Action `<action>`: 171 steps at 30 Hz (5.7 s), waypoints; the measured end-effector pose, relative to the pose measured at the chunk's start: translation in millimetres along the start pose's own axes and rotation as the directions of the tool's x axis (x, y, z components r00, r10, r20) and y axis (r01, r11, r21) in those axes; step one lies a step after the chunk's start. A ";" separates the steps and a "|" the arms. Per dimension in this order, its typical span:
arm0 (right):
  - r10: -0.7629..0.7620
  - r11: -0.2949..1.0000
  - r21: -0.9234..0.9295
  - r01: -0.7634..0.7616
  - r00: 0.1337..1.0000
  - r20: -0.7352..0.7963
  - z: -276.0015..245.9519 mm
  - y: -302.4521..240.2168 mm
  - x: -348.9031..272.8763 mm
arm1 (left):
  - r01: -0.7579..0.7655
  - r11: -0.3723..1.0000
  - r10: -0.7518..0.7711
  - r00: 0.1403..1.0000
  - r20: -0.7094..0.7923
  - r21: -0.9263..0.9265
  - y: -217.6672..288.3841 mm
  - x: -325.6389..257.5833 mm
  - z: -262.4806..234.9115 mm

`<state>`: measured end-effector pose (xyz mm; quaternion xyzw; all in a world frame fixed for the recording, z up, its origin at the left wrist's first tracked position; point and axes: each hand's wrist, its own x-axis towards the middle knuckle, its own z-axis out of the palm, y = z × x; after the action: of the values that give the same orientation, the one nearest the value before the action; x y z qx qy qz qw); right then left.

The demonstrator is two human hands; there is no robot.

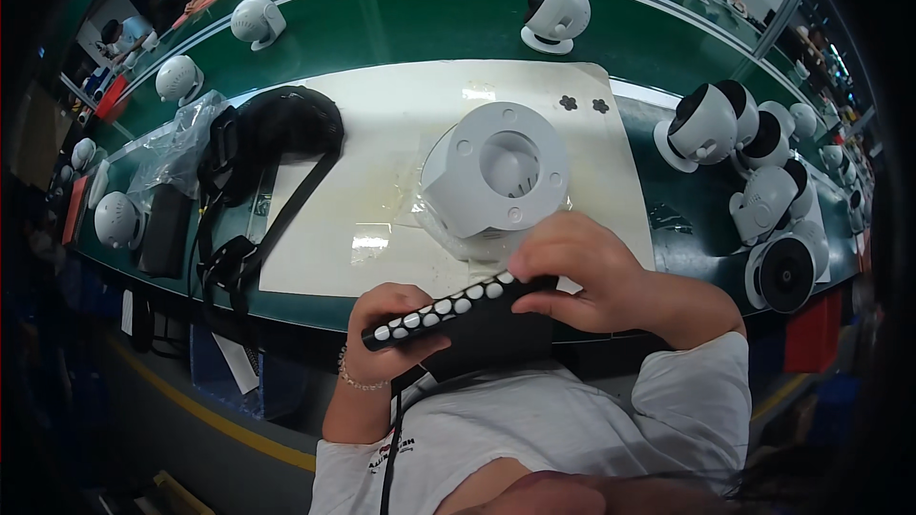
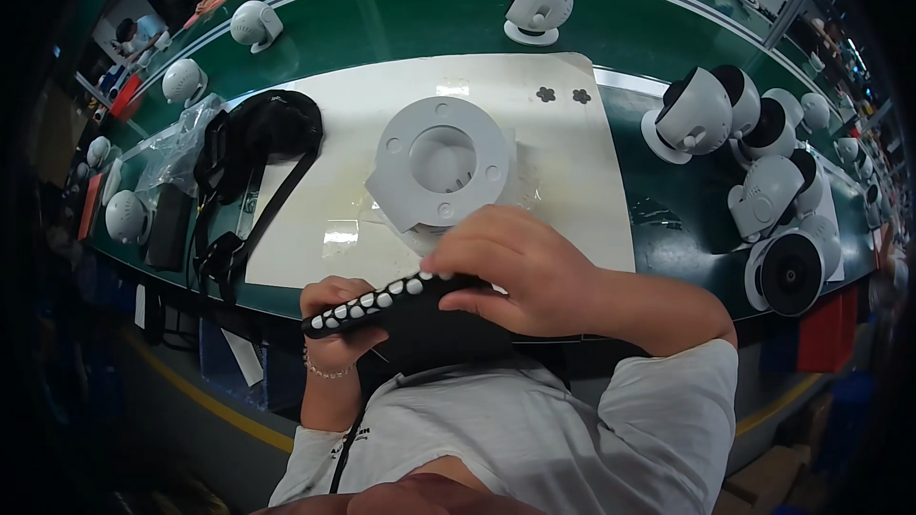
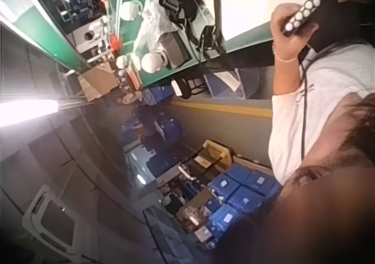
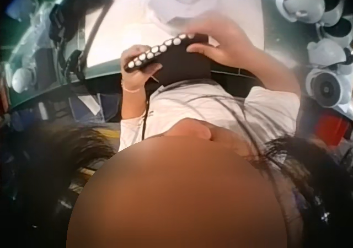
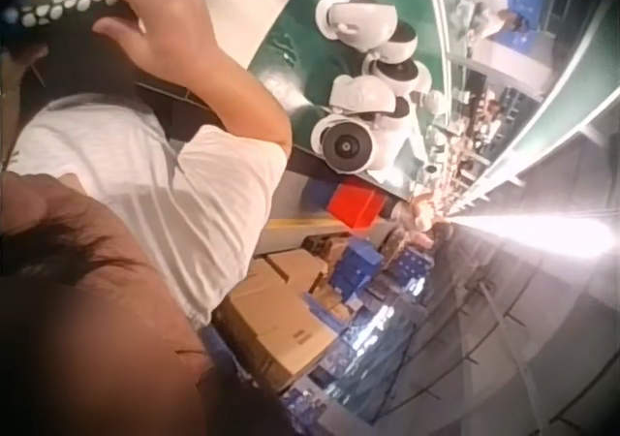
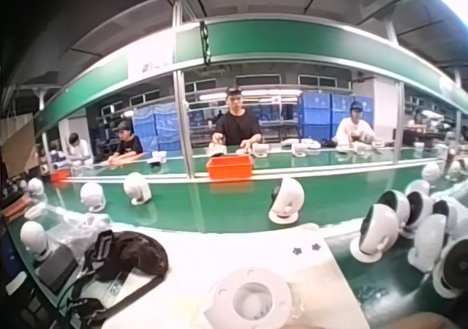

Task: Assemble small components into a plastic lighting fixture housing at a workstation.

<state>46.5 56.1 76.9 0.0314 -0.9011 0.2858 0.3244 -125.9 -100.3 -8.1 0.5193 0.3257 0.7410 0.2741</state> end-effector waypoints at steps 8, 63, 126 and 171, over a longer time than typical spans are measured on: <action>0.442 0.821 0.360 -0.442 0.893 0.087 -5.5 -7.9 -6.6 | 0.204 0.942 -0.166 0.973 -0.160 0.266 11.0 7.5 7.0; 0.072 0.942 -0.334 -0.018 0.986 0.150 -40.4 25.2 72.5 | -0.127 0.787 0.041 0.987 0.154 0.604 -24.0 25.1 13.0; 0.296 0.907 -0.259 -0.333 0.940 -0.170 -18.9 24.1 -1.1 | -0.154 0.735 0.128 0.988 0.087 0.660 -22.7 30.9 20.2; 0.632 0.692 -0.043 -0.721 0.633 -0.446 -64.4 155.6 54.7 | 0.127 0.846 -0.098 0.992 -0.084 0.518 11.5 16.3 -14.8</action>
<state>2.3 227.5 73.3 -0.4050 -0.7857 0.2867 0.3694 -145.7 -98.5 6.6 0.5339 0.5518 0.6212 0.1569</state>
